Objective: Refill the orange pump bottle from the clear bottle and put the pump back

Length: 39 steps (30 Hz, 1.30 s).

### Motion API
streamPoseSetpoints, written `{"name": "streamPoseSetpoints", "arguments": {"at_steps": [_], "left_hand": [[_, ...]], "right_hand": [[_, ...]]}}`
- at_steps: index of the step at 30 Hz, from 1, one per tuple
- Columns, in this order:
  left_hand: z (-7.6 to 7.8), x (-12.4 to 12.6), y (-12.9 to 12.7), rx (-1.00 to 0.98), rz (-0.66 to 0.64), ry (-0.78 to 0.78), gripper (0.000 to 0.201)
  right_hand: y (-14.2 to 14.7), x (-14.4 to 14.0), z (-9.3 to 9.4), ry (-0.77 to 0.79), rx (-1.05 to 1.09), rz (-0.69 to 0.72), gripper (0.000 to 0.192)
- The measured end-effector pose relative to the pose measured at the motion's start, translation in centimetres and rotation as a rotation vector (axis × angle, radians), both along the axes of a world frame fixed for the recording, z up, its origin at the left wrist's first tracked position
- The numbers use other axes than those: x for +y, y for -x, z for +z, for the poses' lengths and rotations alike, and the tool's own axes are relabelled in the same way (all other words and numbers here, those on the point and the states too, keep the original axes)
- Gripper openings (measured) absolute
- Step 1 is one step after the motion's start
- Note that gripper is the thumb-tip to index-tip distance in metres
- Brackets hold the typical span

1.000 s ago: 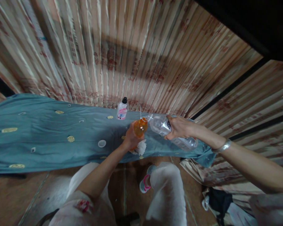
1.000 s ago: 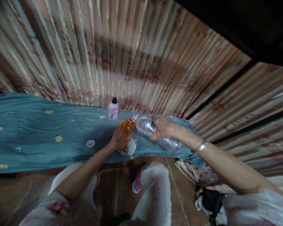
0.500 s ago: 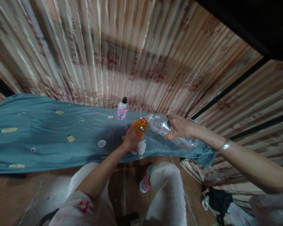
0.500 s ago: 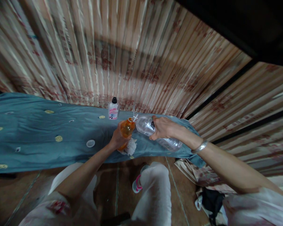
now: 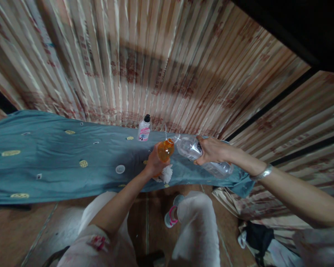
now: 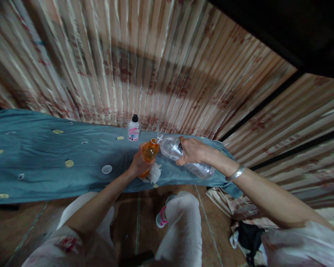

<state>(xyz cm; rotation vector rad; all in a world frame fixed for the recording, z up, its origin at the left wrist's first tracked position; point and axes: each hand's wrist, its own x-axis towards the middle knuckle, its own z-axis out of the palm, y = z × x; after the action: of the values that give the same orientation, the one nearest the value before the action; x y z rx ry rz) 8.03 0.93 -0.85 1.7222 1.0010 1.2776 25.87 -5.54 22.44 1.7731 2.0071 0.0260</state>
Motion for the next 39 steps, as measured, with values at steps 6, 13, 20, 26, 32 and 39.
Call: {"name": "streamPoseSetpoints", "arguments": {"at_steps": [6, 13, 20, 26, 32, 39], "left_hand": [[-0.1, 0.07, -0.02, -0.01, 0.01, -0.029, 0.08], [-0.06, -0.02, -0.03, -0.015, 0.009, -0.006, 0.08], [-0.01, 0.04, 0.04, -0.012, 0.007, 0.0, 0.08], [-0.02, 0.08, 0.06, 0.001, 0.001, -0.014, 0.08], [-0.19, 0.16, 0.02, -0.005, -0.011, -0.01, 0.08], [-0.21, 0.04, -0.03, 0.03, 0.024, -0.024, 0.081]], "right_hand": [[-0.04, -0.04, 0.01, -0.009, -0.009, 0.002, 0.071], [0.09, 0.05, 0.0, 0.004, -0.009, -0.008, 0.071], [-0.15, 0.08, -0.09, -0.004, 0.009, 0.004, 0.072], [-0.11, 0.11, -0.01, 0.001, -0.008, 0.006, 0.07], [-0.03, 0.04, -0.01, -0.006, -0.012, 0.003, 0.073], [0.08, 0.06, 0.09, 0.002, -0.01, 0.004, 0.073]]}}
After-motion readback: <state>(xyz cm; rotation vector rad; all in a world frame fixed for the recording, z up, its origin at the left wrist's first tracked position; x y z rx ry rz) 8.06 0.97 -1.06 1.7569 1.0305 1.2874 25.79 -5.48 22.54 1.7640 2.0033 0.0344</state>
